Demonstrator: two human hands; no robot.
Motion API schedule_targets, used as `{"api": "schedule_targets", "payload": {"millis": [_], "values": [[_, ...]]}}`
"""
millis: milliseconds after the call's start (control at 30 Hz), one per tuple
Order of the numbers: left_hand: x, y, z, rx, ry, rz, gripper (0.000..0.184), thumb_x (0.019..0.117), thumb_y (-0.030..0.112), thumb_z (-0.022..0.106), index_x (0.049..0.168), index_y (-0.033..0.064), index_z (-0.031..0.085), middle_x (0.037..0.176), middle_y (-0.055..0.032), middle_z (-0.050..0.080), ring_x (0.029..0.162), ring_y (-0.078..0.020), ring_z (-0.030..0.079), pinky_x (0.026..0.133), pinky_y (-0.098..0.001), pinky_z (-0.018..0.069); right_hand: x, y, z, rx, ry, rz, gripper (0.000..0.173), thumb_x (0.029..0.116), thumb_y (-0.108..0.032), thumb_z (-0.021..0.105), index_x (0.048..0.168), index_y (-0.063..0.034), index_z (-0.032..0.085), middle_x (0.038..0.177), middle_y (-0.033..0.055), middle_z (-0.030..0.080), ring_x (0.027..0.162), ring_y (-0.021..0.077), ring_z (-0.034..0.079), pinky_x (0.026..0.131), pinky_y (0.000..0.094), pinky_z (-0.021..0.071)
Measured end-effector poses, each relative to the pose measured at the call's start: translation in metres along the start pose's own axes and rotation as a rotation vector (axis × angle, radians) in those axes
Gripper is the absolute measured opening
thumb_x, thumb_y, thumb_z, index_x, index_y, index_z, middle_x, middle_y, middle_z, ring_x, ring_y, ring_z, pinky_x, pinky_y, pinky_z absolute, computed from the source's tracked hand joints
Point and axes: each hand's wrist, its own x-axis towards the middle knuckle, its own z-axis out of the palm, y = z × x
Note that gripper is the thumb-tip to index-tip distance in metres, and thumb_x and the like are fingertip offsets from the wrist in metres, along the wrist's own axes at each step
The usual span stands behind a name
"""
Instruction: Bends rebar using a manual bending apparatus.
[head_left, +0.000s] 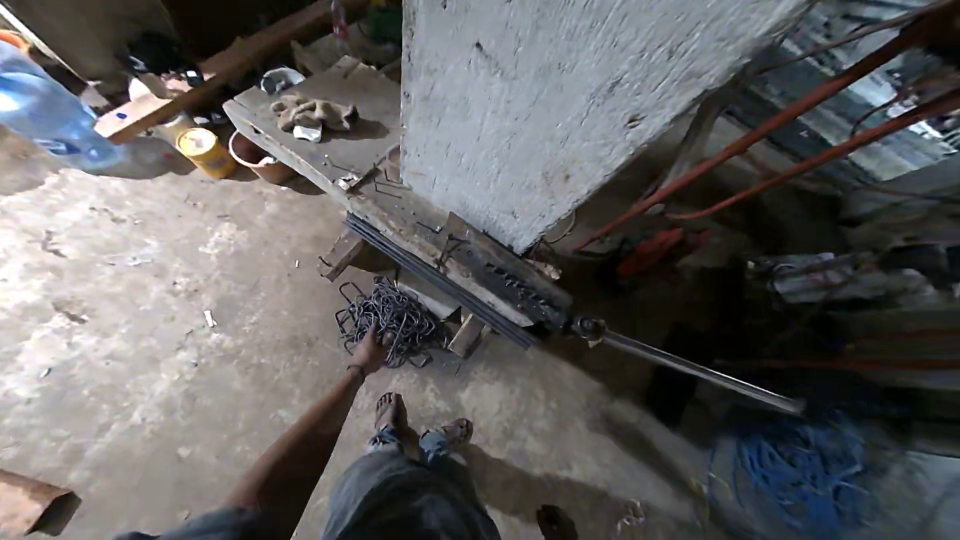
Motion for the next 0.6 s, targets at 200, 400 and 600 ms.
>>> {"api": "schedule_targets", "payload": {"millis": [200,400,600], "values": [[-0.009,-0.018,0.031,-0.095,-0.024,-0.117,0.047,0.1072,0.034,0.053,0.14,0.0013,0.058,0.132,-0.0269,0.063,0.123,-0.0417,0.061,0.106,-0.0592,0.045,0.008,-0.085,-0.054,0.049,0.396,-0.275,0.036,0.099,-0.011,0.067,0.13,0.0071,0.063,0.125,0.0287,0.066,0.113,0.0396,0.067,0.102,0.0511,0.0534],[-0.093,-0.122,0.071,0.229,-0.304,-0.154,0.036,0.1074,0.025,0.049,0.124,-0.002,0.067,0.122,-0.0282,0.067,0.117,-0.0446,0.063,0.101,-0.0641,0.0466,0.055,-0.155,-0.136,-0.04,0.807,-0.45,0.051,0.0954,-0.006,0.069,0.142,0.006,0.053,0.13,0.0345,0.059,0.111,0.0492,0.064,0.096,0.0593,0.0534],[-0.166,-0.169,0.11,0.068,-0.116,-0.505,0.039,0.1083,0.027,0.049,0.121,-0.0055,0.067,0.119,-0.0297,0.067,0.114,-0.0448,0.064,0.099,-0.0636,0.0471,0.142,-0.177,-0.223,-0.285,0.762,-0.423,0.055,0.098,-0.012,0.069,0.147,0.0011,0.049,0.147,0.0375,0.046,0.133,0.0539,0.051,0.109,0.0579,0.0467]]}}
